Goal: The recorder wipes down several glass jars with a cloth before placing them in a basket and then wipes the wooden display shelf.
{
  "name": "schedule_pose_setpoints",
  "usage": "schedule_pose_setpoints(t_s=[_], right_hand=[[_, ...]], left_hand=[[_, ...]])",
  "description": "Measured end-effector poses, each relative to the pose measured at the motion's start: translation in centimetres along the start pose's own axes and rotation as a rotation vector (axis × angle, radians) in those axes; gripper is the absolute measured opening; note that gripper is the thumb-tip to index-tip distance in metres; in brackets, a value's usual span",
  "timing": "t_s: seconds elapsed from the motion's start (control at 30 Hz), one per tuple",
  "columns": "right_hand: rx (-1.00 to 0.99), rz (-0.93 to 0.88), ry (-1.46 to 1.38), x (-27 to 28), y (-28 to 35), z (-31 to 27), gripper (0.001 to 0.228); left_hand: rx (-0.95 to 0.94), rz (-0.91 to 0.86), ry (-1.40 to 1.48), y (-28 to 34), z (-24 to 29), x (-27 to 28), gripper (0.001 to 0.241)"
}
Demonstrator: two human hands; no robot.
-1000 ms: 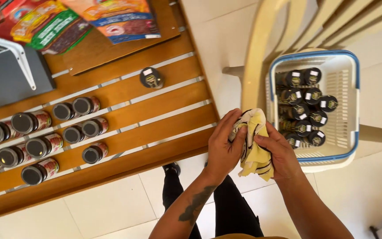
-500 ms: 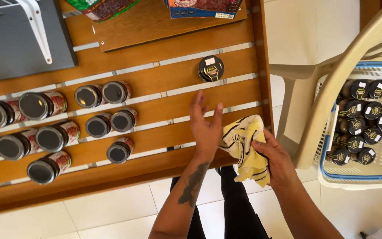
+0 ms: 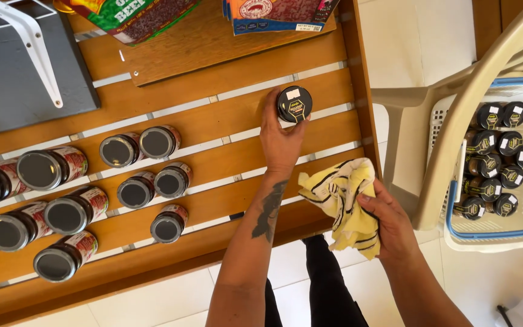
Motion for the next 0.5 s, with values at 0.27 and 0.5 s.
schedule_pose_setpoints(t_s=[0.27, 0.5], right_hand=[[0.216, 0.085, 0.034, -2.0, 3.4, -5.2, 0.058], [0.969, -0.580, 0.555, -12.6, 14.4, -11.6, 0.061]], left_hand=[[-0.133, -0.080, 0.041, 3.9, 12.2, 6.5, 0.081], [0.144, -0.524, 0.678, 8.2, 27.7, 11.6, 0.080]])
Point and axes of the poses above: each hand's wrist, its own y-axis away from the middle knuckle, its own x-axis out of the back of the hand, z = x × y, the point moved 2 cm from there along -y, towards the middle knuckle, and after that the axes turned 6 degrees about y, right-handed, at the moved point
